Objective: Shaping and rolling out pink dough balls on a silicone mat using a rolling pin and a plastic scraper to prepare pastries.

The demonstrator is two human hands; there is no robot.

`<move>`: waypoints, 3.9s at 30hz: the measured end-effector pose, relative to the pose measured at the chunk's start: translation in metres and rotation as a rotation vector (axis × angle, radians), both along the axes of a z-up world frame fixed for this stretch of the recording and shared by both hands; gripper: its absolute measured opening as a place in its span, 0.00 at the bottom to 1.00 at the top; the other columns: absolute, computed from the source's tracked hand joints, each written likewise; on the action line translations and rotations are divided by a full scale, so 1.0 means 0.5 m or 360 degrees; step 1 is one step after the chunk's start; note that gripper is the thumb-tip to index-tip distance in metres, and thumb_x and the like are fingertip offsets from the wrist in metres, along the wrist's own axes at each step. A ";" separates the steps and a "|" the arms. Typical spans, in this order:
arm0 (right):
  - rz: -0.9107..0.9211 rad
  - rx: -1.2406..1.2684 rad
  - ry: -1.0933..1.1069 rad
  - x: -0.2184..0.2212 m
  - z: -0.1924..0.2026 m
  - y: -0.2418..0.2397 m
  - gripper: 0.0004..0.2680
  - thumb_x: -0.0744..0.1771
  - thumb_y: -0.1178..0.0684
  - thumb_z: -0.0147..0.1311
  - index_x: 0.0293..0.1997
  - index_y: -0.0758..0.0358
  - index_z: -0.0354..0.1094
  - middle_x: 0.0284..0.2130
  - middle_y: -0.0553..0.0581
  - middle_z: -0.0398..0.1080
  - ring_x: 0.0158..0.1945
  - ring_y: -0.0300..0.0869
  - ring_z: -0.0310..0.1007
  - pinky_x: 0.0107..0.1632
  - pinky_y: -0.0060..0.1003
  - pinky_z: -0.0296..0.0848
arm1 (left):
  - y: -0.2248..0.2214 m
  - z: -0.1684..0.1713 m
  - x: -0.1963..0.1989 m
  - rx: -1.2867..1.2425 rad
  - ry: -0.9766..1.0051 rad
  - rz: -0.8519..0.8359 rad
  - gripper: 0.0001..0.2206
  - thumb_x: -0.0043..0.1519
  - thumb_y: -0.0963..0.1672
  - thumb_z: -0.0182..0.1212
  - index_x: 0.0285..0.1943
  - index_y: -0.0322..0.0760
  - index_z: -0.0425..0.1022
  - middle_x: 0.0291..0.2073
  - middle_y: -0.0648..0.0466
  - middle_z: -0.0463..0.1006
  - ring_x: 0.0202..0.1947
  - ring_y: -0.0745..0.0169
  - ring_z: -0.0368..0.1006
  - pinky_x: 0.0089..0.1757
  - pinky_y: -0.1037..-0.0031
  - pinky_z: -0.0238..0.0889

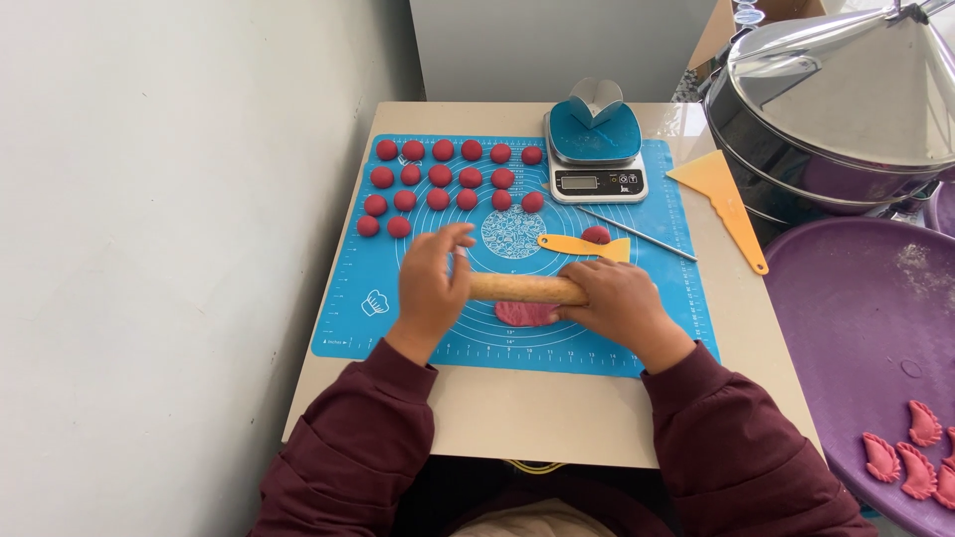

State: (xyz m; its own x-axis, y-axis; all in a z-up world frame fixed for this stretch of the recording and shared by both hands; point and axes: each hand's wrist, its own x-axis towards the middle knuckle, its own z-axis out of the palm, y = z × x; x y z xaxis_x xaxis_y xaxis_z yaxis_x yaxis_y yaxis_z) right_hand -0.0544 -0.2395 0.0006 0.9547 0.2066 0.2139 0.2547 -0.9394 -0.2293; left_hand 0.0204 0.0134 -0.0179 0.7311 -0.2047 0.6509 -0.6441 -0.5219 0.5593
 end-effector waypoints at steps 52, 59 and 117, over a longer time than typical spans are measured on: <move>-0.0285 -0.0190 0.0214 0.031 -0.106 -0.002 0.22 0.74 0.34 0.24 0.78 0.41 0.53 0.74 0.60 0.53 0.79 0.59 0.39 0.74 0.67 0.36 | -0.048 -0.071 0.010 0.0990 0.0411 0.0138 0.28 0.67 0.51 0.43 0.76 0.38 0.58 0.74 0.35 0.54 0.77 0.32 0.33 0.63 0.31 0.23; -0.0252 -0.0090 -0.0044 -0.018 -0.116 0.013 0.22 0.74 0.34 0.30 0.76 0.44 0.57 0.71 0.60 0.59 0.77 0.57 0.47 0.75 0.63 0.34 | -0.034 -0.089 -0.026 0.0969 0.0309 0.0138 0.27 0.67 0.51 0.40 0.74 0.38 0.61 0.69 0.36 0.63 0.75 0.31 0.43 0.64 0.33 0.32; -0.0281 -0.0104 -0.0201 -0.082 -0.113 0.037 0.20 0.72 0.34 0.38 0.71 0.44 0.64 0.70 0.53 0.62 0.77 0.51 0.52 0.68 0.50 0.59 | -0.019 -0.106 -0.090 0.1026 0.0274 0.0163 0.31 0.69 0.58 0.36 0.74 0.41 0.63 0.67 0.44 0.69 0.74 0.42 0.53 0.65 0.43 0.42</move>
